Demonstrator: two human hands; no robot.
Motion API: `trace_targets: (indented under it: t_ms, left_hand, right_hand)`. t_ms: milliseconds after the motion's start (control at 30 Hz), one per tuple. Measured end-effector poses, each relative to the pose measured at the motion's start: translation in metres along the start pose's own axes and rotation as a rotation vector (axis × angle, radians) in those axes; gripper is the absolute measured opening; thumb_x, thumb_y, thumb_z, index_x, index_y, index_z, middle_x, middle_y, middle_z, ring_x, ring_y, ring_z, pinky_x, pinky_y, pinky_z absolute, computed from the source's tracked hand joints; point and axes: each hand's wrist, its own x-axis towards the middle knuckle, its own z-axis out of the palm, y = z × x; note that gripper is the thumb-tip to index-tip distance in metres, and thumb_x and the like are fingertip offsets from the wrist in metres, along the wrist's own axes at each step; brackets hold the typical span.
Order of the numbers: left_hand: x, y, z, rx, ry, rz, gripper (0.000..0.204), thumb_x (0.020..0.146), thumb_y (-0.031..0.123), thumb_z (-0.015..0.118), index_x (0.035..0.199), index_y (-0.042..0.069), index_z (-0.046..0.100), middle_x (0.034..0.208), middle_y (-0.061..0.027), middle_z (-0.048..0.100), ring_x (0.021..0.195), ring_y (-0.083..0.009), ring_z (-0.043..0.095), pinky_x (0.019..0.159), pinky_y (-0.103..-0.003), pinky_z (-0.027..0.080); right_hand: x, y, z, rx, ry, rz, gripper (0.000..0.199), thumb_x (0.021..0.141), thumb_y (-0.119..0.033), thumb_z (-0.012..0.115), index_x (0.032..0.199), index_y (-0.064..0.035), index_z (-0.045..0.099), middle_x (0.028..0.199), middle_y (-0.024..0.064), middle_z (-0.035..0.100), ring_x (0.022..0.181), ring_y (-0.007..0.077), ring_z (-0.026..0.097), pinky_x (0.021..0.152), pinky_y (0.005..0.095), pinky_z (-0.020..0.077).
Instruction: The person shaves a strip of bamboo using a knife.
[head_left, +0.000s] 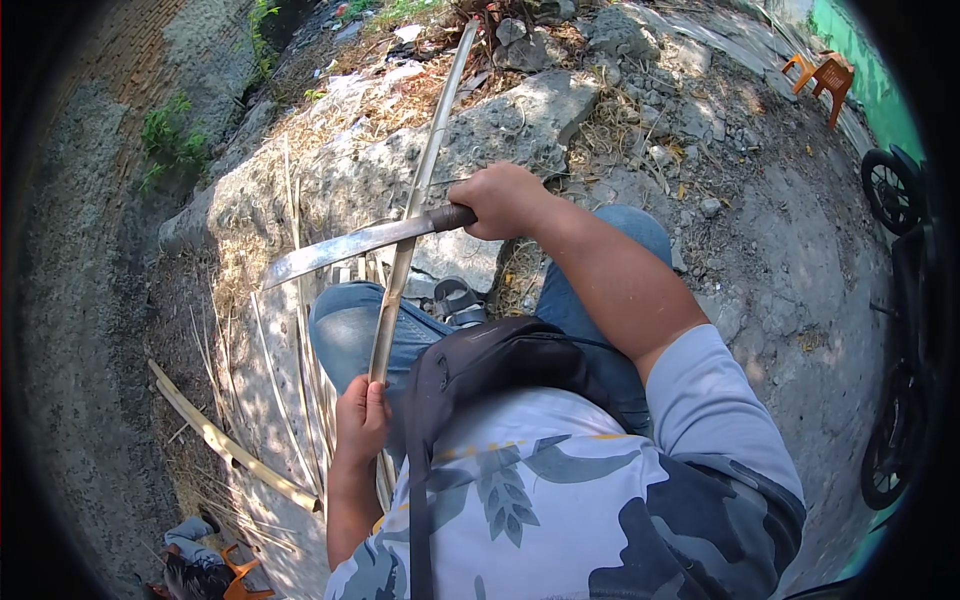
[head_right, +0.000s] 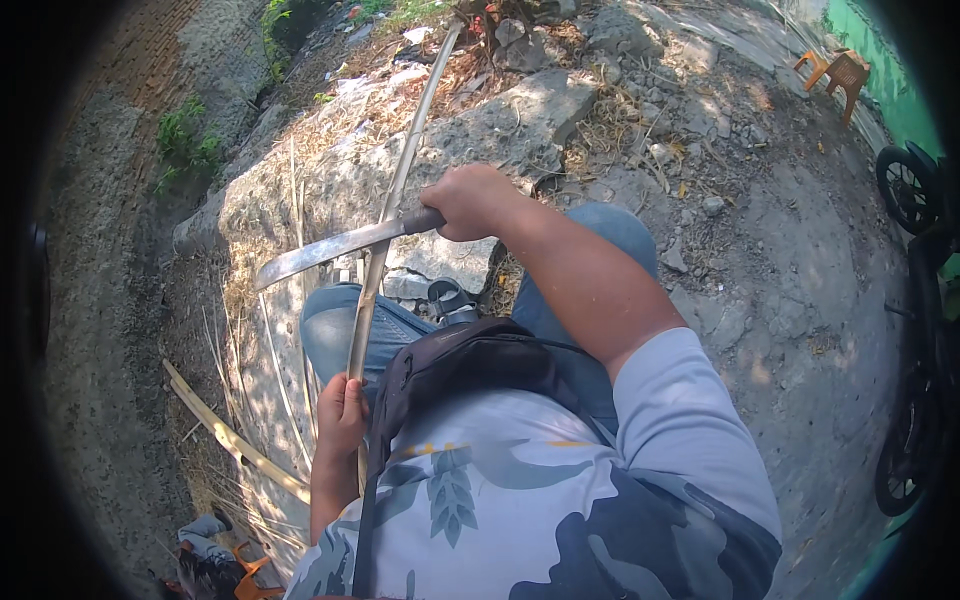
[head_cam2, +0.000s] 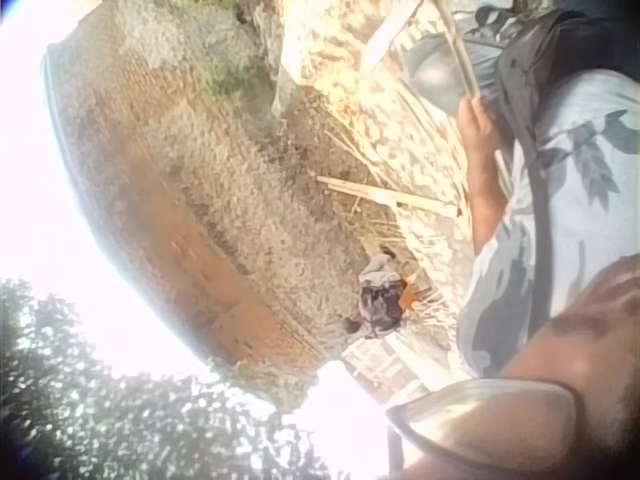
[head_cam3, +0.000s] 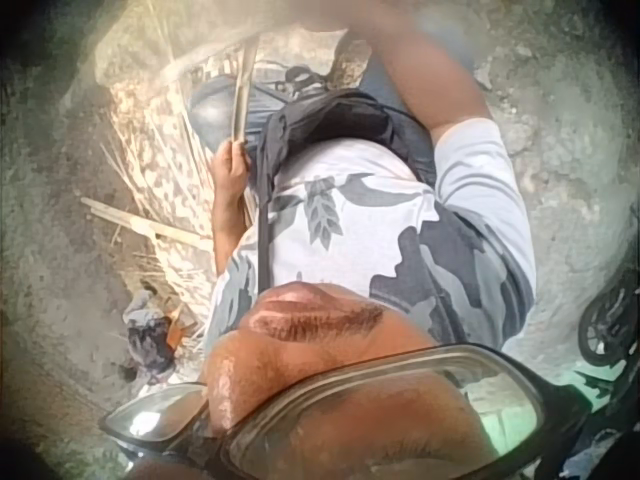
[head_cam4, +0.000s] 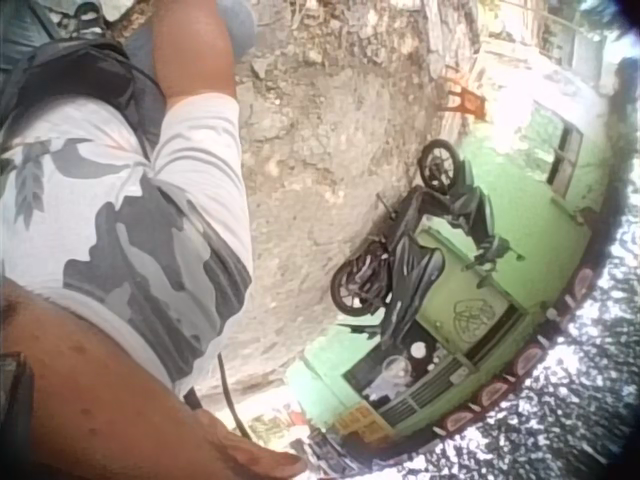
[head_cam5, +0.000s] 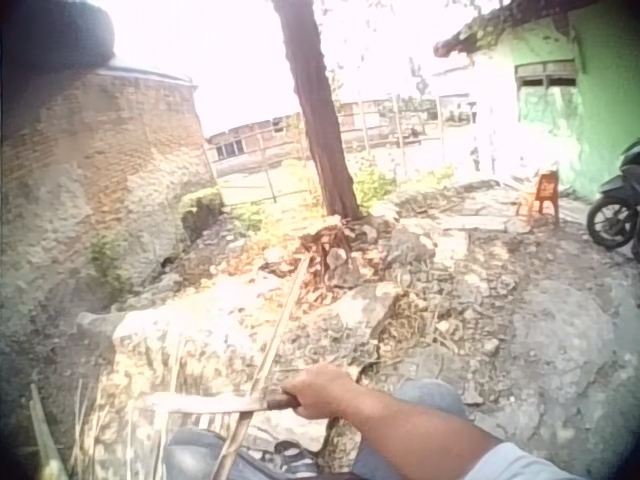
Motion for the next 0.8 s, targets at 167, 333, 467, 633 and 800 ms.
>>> trace_targets:
  t_ms: [167, 333, 467, 633, 800]
  left_hand:
    - [-0.003, 0.004, -0.001, 0.043, -0.008, -0.010, 0.021, 0.109, 0.017, 0.052, 0.099, 0.001, 0.063, 0.064, 0.0028, 0.055, 0.056, -0.0040, 0.049, 0.052, -0.023, 0.038]
    - [-0.002, 0.006, 0.002, 0.025, 0.005, -0.030, 0.021, 0.109, 0.016, 0.052, 0.099, 0.002, 0.063, 0.063, 0.0035, 0.054, 0.056, -0.0039, 0.048, 0.052, -0.023, 0.038]
    - [0.001, 0.005, 0.003, 0.009, 0.007, -0.001, 0.021, 0.109, 0.017, 0.052, 0.100, 0.002, 0.063, 0.063, 0.0041, 0.054, 0.055, -0.0038, 0.047, 0.052, -0.023, 0.038]
    - [0.003, 0.000, 0.002, 0.035, 0.003, 0.012, 0.022, 0.109, 0.017, 0.052, 0.100, 0.001, 0.063, 0.063, 0.0041, 0.054, 0.055, -0.0039, 0.047, 0.052, -0.023, 0.038]
    - [0.001, 0.002, 0.004, 0.015, -0.005, -0.014, 0.022, 0.109, 0.018, 0.052, 0.102, 0.001, 0.064, 0.063, 0.0041, 0.054, 0.055, -0.0036, 0.047, 0.051, -0.023, 0.038]
  right_hand:
    - [0.002, -0.012, -0.008, -0.096, -0.124, -0.057, 0.017, 0.074, -0.025, 0.072, 0.091, -0.0203, 0.073, 0.089, 0.0067, 0.073, 0.089, 0.0309, 0.073, 0.078, 0.0469, 0.0577]
    - [-0.001, -0.009, -0.006, -0.058, -0.098, -0.045, 0.015, 0.074, -0.024, 0.072, 0.089, -0.0192, 0.071, 0.085, 0.0071, 0.072, 0.086, 0.0318, 0.072, 0.076, 0.0480, 0.0565]
    - [-0.001, -0.008, -0.007, -0.034, -0.086, -0.021, 0.014, 0.073, -0.024, 0.071, 0.086, -0.0174, 0.069, 0.080, 0.0079, 0.070, 0.082, 0.0339, 0.071, 0.075, 0.0496, 0.0555]
    - [-0.001, -0.007, -0.007, -0.026, -0.071, -0.029, 0.013, 0.073, -0.023, 0.071, 0.085, -0.0170, 0.069, 0.079, 0.0084, 0.070, 0.082, 0.0347, 0.071, 0.075, 0.0500, 0.0557]
    - [0.000, -0.005, -0.002, -0.023, -0.075, -0.046, 0.014, 0.073, -0.023, 0.071, 0.086, -0.0165, 0.069, 0.080, 0.0086, 0.071, 0.081, 0.0347, 0.071, 0.074, 0.0499, 0.0560]
